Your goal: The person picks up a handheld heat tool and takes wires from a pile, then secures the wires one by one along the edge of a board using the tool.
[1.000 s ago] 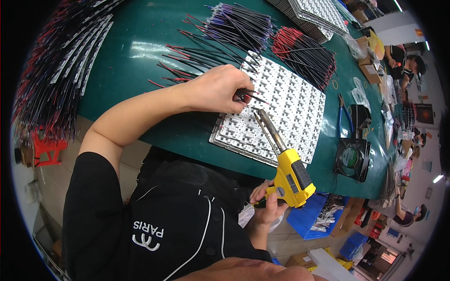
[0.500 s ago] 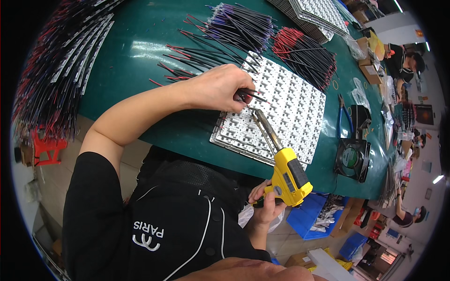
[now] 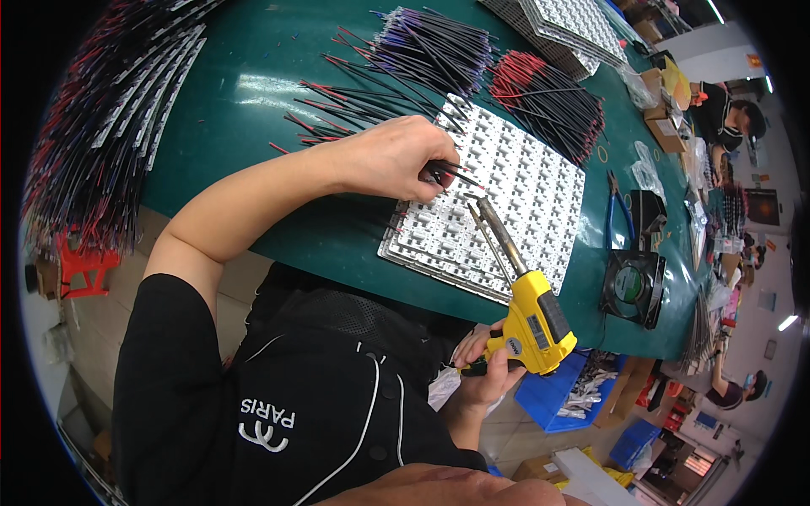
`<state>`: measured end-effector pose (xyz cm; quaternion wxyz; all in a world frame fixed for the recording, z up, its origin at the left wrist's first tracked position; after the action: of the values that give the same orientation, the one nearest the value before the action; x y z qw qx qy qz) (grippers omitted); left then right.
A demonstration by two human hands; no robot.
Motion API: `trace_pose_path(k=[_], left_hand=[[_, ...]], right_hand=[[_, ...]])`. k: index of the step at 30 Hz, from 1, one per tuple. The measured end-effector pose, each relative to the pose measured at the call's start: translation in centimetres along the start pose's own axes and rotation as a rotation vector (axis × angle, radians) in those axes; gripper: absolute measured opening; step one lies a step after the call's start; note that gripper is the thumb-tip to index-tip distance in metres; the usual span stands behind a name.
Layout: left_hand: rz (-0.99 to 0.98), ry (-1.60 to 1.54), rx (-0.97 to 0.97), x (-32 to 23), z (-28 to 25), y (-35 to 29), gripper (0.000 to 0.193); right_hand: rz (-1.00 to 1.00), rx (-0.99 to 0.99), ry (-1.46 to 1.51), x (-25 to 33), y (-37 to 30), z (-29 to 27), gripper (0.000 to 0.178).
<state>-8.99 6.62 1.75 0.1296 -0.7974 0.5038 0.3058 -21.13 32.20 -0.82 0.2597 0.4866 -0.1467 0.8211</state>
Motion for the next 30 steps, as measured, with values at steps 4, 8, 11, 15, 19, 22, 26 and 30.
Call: trace_pose_path(k=[4, 8, 11, 15, 19, 22, 26, 30], left_hand=[[0.052, -0.059, -0.018, 0.6, -0.4, 0.0, 0.014], [-0.011, 0.039, -0.418, 0.8, -3.7, -0.4, 0.012], [-0.103, 0.149, -0.567, -0.9, -6.4, -1.7, 0.01], [0.066, 0.159, -0.377, -2.3, -3.9, -2.2, 0.012], [0.119, 0.14, -0.176, -2.7, -0.7, -1.9, 0.013], [-0.07, 0.18, -0.064, -3.1, -0.9, -1.7, 0.012], [0.058, 0.111, -0.099, -2.2, -0.6, -1.7, 0.012], [0.033, 0.096, -0.066, -2.1, -0.5, -1.6, 0.01]], right_hand=[[-0.001, 0.013, 0.002, 0.0, 0.0, -0.3, 0.042], [0.005, 0.007, 0.023, 0.0, -0.1, -0.8, 0.044], [-0.008, -0.004, 0.015, 0.0, -0.2, -1.1, 0.044], [0.001, 0.023, 0.08, 0.0, -0.2, -1.2, 0.039], [-0.01, 0.02, 0.05, 0.1, -0.3, -1.1, 0.041], [-0.009, -0.005, 0.024, 0.1, -0.6, -1.2, 0.044], [-0.014, -0.003, 0.028, -0.1, -0.7, -1.4, 0.044], [-0.019, 0.001, 0.018, -0.1, -0.7, -1.3, 0.046]])
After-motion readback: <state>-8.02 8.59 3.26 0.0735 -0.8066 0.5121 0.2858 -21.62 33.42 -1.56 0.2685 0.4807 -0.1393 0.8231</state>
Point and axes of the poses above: each hand's wrist, its own y-axis towards the middle knuckle, its own z-axis out of the palm, x = y × z, the point moved 2 cm from there along y, towards the middle knuckle, and after that the axes turned 10 degrees about y, right-handed, at the moved point
